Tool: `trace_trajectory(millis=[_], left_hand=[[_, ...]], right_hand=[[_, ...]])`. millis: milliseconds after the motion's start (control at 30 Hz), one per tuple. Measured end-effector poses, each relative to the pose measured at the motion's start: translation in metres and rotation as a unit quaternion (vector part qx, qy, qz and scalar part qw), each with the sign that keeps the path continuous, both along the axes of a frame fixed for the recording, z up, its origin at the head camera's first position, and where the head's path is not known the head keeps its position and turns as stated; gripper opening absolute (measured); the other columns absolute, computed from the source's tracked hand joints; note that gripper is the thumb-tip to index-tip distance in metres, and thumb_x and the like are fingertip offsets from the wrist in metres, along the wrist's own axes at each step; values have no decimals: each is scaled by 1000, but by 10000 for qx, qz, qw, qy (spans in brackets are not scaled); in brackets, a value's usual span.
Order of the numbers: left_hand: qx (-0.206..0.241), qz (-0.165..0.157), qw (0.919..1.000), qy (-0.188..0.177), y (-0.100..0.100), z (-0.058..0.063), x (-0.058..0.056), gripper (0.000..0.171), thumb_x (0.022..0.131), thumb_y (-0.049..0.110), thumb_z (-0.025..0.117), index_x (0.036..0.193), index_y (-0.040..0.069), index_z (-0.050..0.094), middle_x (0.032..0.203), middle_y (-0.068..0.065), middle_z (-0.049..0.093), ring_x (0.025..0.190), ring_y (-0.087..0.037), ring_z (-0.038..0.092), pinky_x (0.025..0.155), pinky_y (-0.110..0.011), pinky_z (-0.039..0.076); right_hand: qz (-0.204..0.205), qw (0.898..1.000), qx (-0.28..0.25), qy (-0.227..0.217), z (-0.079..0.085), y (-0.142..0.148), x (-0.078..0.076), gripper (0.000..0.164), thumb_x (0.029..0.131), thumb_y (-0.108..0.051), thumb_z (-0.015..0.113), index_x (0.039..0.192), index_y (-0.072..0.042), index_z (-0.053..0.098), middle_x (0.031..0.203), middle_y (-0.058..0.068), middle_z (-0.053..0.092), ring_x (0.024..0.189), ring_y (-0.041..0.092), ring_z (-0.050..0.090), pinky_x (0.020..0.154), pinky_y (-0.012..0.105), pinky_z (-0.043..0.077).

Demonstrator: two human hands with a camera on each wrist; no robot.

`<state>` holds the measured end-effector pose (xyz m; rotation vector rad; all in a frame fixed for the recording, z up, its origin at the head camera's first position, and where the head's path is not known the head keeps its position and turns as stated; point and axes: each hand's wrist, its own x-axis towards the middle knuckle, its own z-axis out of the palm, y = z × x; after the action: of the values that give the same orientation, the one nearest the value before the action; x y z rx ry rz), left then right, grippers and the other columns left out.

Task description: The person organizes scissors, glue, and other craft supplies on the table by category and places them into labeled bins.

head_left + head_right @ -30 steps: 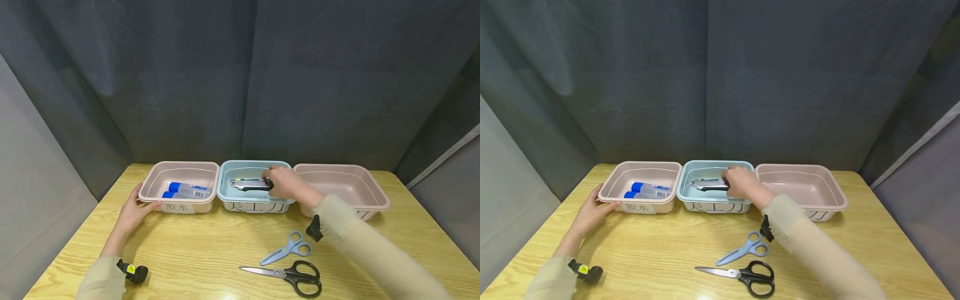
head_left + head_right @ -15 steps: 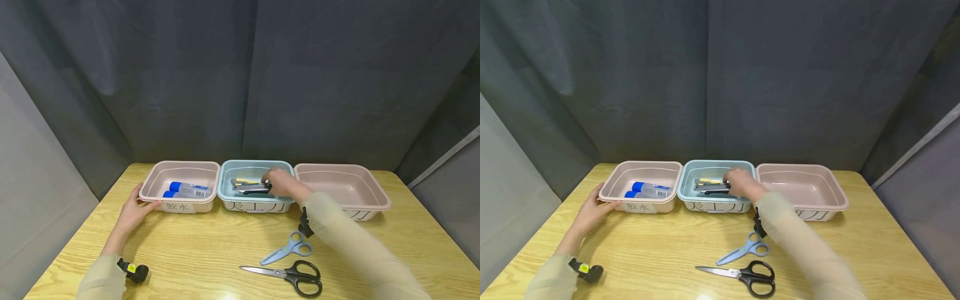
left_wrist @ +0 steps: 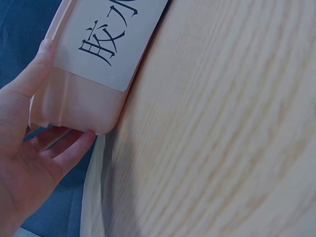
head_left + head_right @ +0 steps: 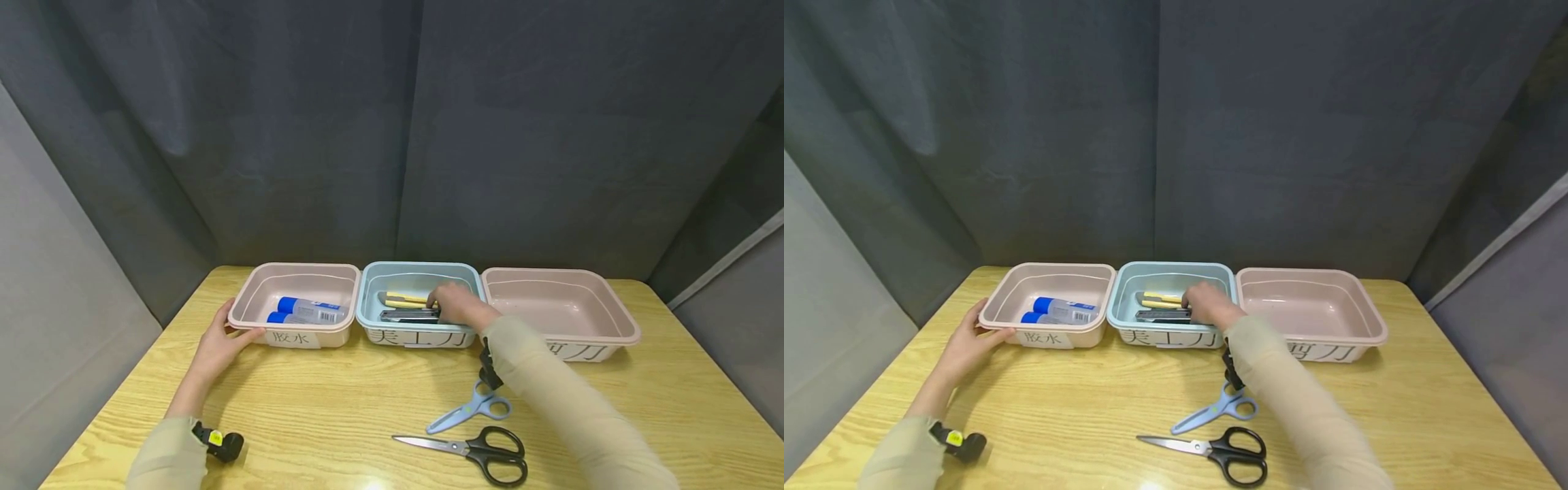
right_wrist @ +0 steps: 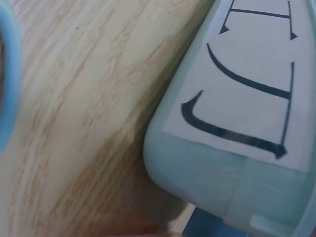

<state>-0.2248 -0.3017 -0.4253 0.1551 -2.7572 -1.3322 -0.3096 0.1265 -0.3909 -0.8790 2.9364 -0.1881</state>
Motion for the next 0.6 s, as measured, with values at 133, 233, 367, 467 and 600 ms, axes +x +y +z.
trace_trajectory(millis=[133,233,367,467,600], left_hand=[[-11,11,10000,-12,0,0,1,104,75,54,65,147,12,2,147,-21,22,126,-40,32,102,-58,26],[14,13,10000,-29,1,1,1,104,75,54,65,147,13,2,147,-21,22,126,-40,32,102,-58,26],[33,10,10000,-70,1,1,1,105,75,55,65,147,13,2,147,-21,22,126,-39,31,102,-58,26],[22,12,10000,-77,1,2,0,105,75,55,65,147,13,1,147,-21,22,126,-39,31,102,-59,26],[14,-9,10000,-57,2,2,-2,105,75,55,65,147,13,1,147,-21,21,127,-40,31,102,-59,25]], right_hand=[[18,10000,-34,-34,-4,0,-1,30,67,-2,67,95,-8,70,86,7,67,81,24,61,73,38,49],[-5,10000,-38,-26,-6,0,-1,29,68,-1,65,95,-8,70,87,7,68,82,25,62,74,39,50],[-94,9999,-123,-37,-7,1,-1,28,67,0,66,95,-7,69,84,7,67,80,25,61,73,39,50],[-156,9996,-213,-86,-8,2,-3,27,66,0,67,92,-6,68,80,6,65,76,23,59,70,36,49],[-297,9988,-267,-283,-7,5,-4,27,67,-3,69,94,-5,67,85,7,66,80,22,60,73,35,49]])
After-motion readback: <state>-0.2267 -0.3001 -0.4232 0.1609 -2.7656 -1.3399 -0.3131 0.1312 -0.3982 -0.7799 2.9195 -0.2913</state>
